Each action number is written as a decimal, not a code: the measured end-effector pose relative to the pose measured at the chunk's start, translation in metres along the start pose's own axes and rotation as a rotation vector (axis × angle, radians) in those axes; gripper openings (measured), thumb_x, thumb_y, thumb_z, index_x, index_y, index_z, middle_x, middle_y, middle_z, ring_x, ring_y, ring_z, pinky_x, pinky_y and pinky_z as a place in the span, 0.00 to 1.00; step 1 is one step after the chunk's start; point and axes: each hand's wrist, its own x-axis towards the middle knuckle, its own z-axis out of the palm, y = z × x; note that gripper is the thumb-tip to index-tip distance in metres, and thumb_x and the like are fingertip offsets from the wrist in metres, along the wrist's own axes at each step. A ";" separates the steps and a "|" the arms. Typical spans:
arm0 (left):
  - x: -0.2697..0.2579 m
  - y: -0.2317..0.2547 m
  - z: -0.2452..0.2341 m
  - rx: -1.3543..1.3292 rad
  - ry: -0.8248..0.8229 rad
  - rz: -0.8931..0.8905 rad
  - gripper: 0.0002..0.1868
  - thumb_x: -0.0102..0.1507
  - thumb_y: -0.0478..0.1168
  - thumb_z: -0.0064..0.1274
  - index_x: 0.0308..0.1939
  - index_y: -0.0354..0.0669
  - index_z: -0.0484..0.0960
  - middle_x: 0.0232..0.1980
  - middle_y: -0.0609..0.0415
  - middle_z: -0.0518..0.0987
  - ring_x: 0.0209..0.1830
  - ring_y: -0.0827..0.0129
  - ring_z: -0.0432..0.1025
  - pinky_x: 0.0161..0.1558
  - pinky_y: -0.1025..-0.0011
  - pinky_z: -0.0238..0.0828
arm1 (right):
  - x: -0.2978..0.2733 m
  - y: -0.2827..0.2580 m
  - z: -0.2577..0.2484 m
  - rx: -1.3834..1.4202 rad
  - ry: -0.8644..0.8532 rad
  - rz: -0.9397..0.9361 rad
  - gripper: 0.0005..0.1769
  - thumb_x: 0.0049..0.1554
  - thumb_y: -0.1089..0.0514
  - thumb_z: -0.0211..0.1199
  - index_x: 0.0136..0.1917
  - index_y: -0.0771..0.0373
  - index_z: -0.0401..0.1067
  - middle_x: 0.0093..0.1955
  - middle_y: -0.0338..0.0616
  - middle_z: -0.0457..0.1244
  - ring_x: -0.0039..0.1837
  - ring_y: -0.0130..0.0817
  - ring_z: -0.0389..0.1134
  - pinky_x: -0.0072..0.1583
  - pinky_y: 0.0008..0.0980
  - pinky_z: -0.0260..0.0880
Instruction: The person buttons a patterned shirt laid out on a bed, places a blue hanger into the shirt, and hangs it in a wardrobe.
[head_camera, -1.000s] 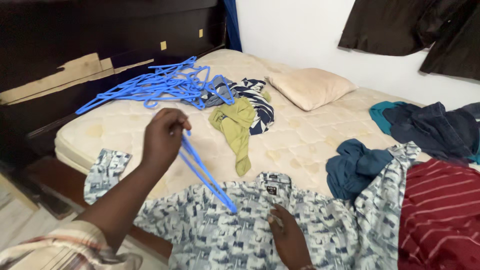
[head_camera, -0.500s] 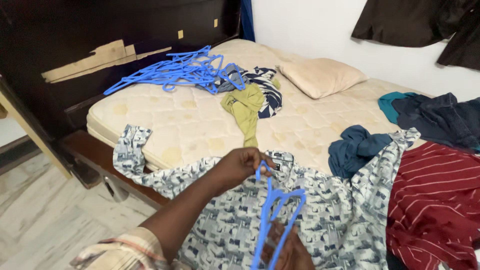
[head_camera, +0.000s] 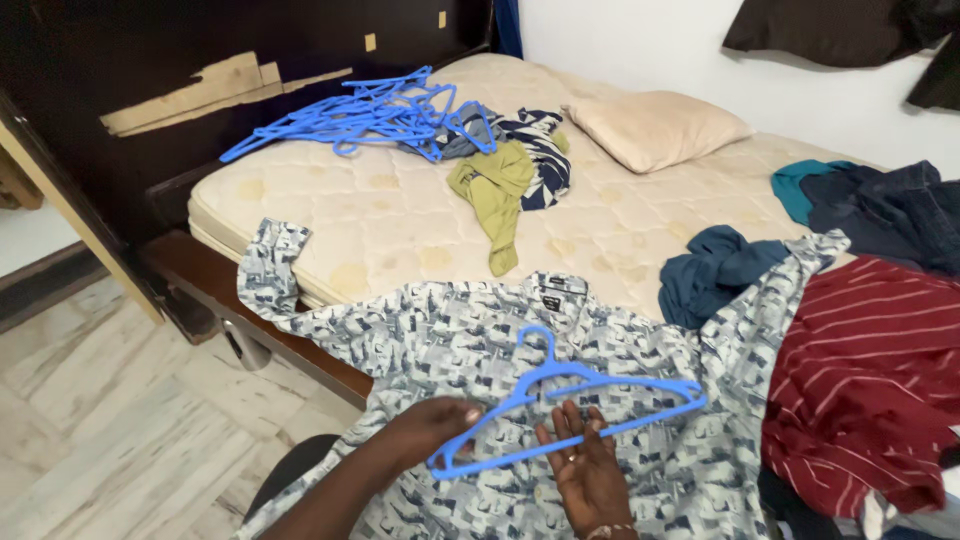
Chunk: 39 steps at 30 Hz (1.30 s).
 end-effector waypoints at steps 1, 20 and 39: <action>-0.003 -0.018 0.001 -0.143 -0.006 -0.028 0.28 0.62 0.56 0.56 0.61 0.45 0.79 0.47 0.49 0.87 0.42 0.69 0.80 0.43 0.68 0.76 | -0.002 0.001 0.002 0.008 -0.011 -0.005 0.19 0.61 0.54 0.54 0.65 0.54 0.60 0.72 0.54 0.60 0.76 0.51 0.59 0.69 0.62 0.57; 0.050 0.012 -0.059 -0.617 0.575 0.221 0.18 0.66 0.47 0.58 0.42 0.32 0.83 0.36 0.48 0.83 0.32 0.66 0.78 0.36 0.67 0.77 | 0.011 0.022 -0.013 -0.563 0.074 0.303 0.34 0.60 0.46 0.57 0.75 0.62 0.61 0.68 0.51 0.64 0.63 0.44 0.67 0.64 0.46 0.72; 0.095 -0.003 -0.085 -1.192 0.473 0.393 0.14 0.69 0.44 0.50 0.56 0.44 0.74 0.51 0.53 0.82 0.50 0.67 0.77 0.57 0.62 0.75 | 0.006 0.003 0.028 -0.948 0.150 0.311 0.28 0.57 0.45 0.59 0.64 0.64 0.74 0.53 0.47 0.71 0.45 0.37 0.73 0.48 0.39 0.75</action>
